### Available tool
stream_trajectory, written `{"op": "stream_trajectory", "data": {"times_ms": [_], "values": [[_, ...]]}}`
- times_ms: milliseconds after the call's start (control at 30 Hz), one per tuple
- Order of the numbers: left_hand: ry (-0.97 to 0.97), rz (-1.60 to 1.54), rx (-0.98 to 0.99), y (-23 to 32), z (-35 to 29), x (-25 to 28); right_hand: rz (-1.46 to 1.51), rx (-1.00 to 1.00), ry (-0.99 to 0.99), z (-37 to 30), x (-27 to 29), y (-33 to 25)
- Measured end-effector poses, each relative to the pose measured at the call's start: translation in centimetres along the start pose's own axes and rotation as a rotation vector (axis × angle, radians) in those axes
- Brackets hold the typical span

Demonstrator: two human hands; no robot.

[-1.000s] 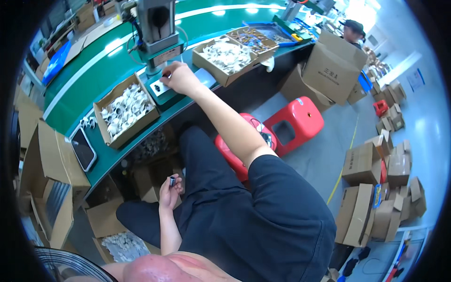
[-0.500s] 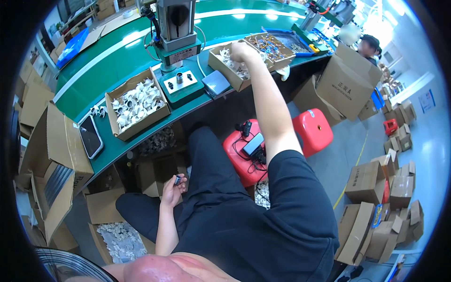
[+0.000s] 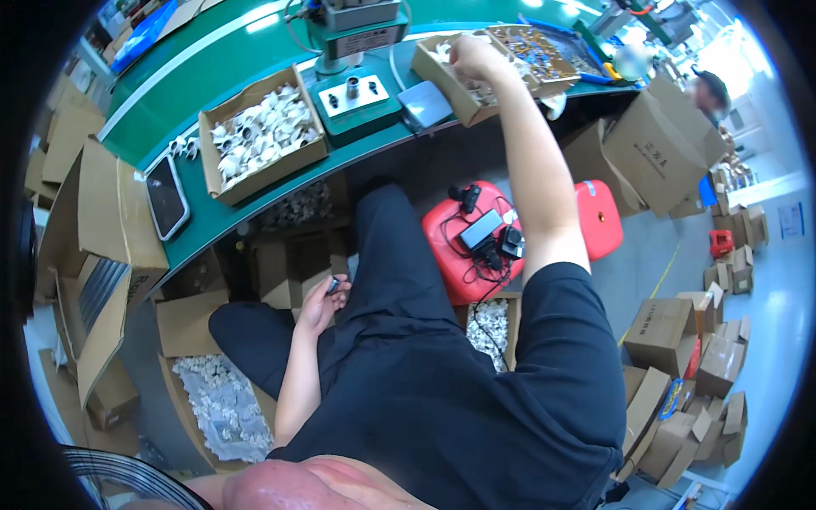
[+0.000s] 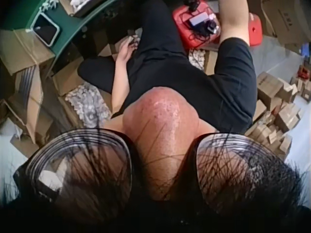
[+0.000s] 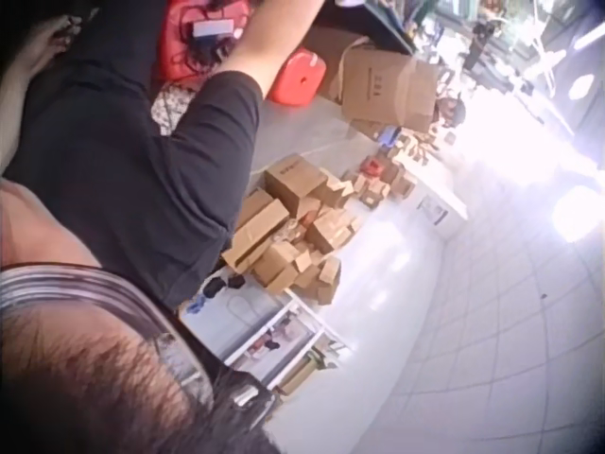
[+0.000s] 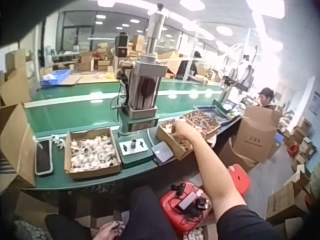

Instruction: Inspecting and sorting electronic components into partitioned plastic trays at an assembly station.

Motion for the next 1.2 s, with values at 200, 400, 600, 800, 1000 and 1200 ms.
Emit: {"op": "stream_trajectory", "data": {"times_ms": [200,400,600,800,1000,1200], "values": [[0.010,0.067,0.027,-0.3,0.6,0.0,0.046,-0.023,0.305,-0.1,2.0,0.9],[0.021,0.126,0.057,-0.6,0.9,0.2,0.264,0.029,0.581,-2.5,5.6,0.8],[0.007,0.132,0.073,-1.0,1.3,0.1,0.357,0.123,0.758,-3.6,4.7,-6.3],[-0.002,0.118,0.065,-0.8,1.4,0.1,0.579,0.234,0.841,-3.3,-0.7,-12.4],[0.003,0.028,0.049,-0.6,0.9,0.4,0.747,0.434,0.880,-3.5,-2.7,-15.2],[-0.049,-0.072,0.042,-0.2,1.3,0.1,0.913,0.443,0.902,-4.3,-3.6,-15.5]]}}
Point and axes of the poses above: each hand's wrist, its own z-axis towards the middle knuckle, its own x-axis out of the back of the hand, y = z × x, the point moved 8 cm from there along z, towards the middle knuckle, and after that the axes turned 10 degrees about x, right-handed, at the moved point
